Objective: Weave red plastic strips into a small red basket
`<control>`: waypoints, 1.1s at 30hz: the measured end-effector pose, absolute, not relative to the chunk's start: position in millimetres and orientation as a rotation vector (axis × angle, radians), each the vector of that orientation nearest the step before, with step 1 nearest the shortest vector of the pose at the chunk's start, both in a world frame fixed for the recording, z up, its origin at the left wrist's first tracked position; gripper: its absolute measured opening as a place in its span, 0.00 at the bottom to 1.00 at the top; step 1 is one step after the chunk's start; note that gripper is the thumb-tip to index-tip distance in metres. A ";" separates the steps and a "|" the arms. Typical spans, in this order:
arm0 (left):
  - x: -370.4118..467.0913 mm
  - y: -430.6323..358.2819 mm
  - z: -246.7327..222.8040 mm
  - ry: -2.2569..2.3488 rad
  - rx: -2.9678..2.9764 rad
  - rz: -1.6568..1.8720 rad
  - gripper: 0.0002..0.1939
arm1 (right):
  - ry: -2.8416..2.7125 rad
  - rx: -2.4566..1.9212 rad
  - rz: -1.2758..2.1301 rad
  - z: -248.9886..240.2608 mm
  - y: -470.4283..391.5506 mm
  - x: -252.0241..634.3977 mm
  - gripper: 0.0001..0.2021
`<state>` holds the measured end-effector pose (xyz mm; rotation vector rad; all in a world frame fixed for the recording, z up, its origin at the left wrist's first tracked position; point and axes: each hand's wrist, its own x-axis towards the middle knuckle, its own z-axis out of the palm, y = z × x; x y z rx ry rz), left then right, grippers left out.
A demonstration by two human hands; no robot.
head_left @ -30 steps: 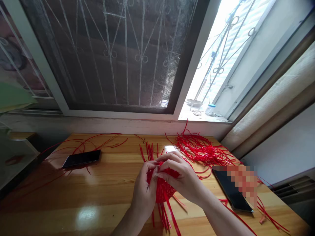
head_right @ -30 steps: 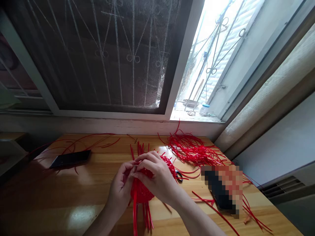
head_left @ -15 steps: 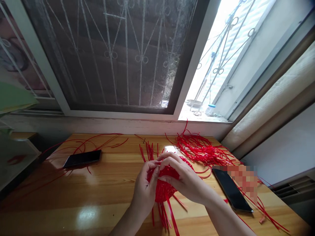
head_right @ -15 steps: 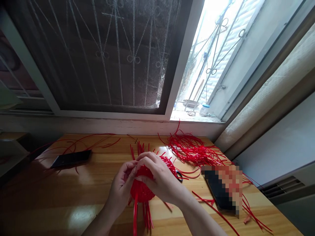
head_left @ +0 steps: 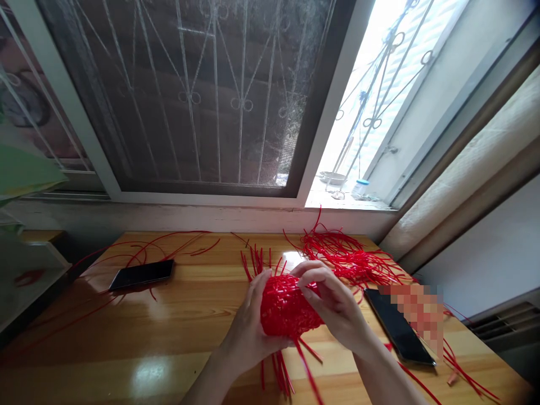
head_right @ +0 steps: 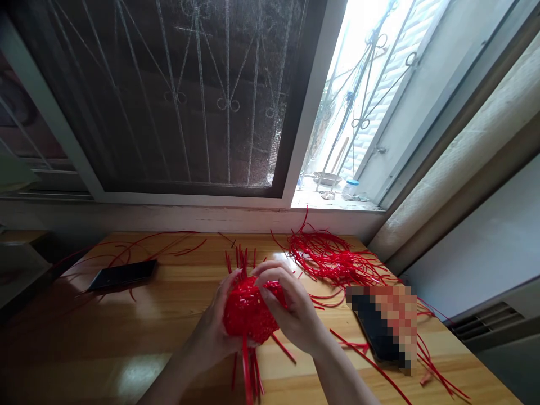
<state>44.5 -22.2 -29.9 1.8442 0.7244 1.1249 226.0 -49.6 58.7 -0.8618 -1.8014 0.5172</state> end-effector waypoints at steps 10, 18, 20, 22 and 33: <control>51.4 -12.9 -25.0 0.816 1.559 1.516 0.34 | -0.908 -0.926 0.676 4.8 -73.4 272.2 0.08; 72.7 -40.5 -28.7 1.293 1.656 1.758 0.33 | -1.444 -1.090 0.519 68.4 -74.2 223.4 0.08; 72.4 -47.3 -29.8 1.389 1.731 1.736 0.36 | -1.673 -1.187 0.566 85.7 -68.2 207.3 0.10; 67.4 -50.6 -28.7 1.400 1.796 1.681 0.38 | -1.873 -1.319 0.525 92.8 -60.3 197.0 0.10; 28.9 -31.2 -3.5 0.806 1.814 1.321 0.25 | -2.056 -1.526 0.498 89.5 -52.2 184.6 0.06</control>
